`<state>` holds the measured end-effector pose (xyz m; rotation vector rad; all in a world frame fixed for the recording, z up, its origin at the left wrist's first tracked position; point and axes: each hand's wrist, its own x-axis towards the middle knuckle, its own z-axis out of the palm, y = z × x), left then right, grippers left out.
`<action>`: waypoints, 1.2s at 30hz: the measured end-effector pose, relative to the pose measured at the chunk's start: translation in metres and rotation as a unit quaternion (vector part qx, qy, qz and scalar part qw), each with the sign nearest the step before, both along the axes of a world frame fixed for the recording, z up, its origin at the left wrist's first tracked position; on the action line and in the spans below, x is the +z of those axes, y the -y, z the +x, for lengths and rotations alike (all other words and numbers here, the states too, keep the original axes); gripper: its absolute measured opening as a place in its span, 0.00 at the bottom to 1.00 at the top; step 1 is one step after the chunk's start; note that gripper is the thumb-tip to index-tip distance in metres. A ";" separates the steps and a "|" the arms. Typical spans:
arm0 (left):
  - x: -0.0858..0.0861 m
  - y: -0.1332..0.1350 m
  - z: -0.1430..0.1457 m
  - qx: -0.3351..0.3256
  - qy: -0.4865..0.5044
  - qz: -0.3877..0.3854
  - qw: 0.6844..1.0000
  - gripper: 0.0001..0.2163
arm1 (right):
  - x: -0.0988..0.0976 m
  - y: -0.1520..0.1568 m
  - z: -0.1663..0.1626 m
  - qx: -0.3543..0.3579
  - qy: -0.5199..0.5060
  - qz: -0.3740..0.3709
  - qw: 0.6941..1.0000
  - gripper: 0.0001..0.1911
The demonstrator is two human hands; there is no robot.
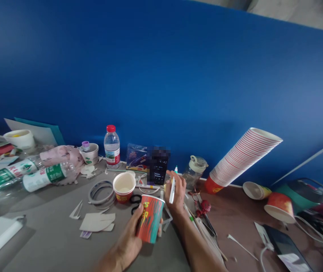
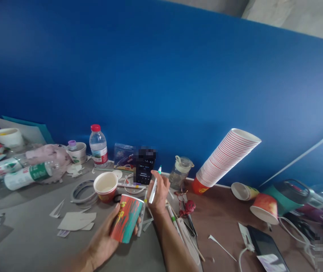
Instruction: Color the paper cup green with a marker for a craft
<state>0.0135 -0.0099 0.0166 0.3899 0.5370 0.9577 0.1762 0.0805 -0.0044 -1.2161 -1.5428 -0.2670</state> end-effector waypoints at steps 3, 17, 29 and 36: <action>-0.002 -0.001 -0.001 0.000 -0.003 -0.007 1.000 0.25 | 0.000 0.000 0.000 -0.005 -0.015 0.002 1.000 0.18; 0.001 0.000 0.000 0.000 -0.015 -0.004 1.000 0.24 | 0.003 0.000 -0.003 0.006 -0.008 -0.004 1.000 0.21; -0.001 -0.001 0.000 0.005 -0.011 -0.012 1.000 0.21 | -0.011 -0.010 -0.001 0.022 -0.045 -0.020 0.999 0.22; -0.001 -0.001 0.000 -0.011 -0.002 -0.016 1.000 0.24 | -0.016 -0.016 0.003 -0.017 -0.053 -0.043 0.998 0.21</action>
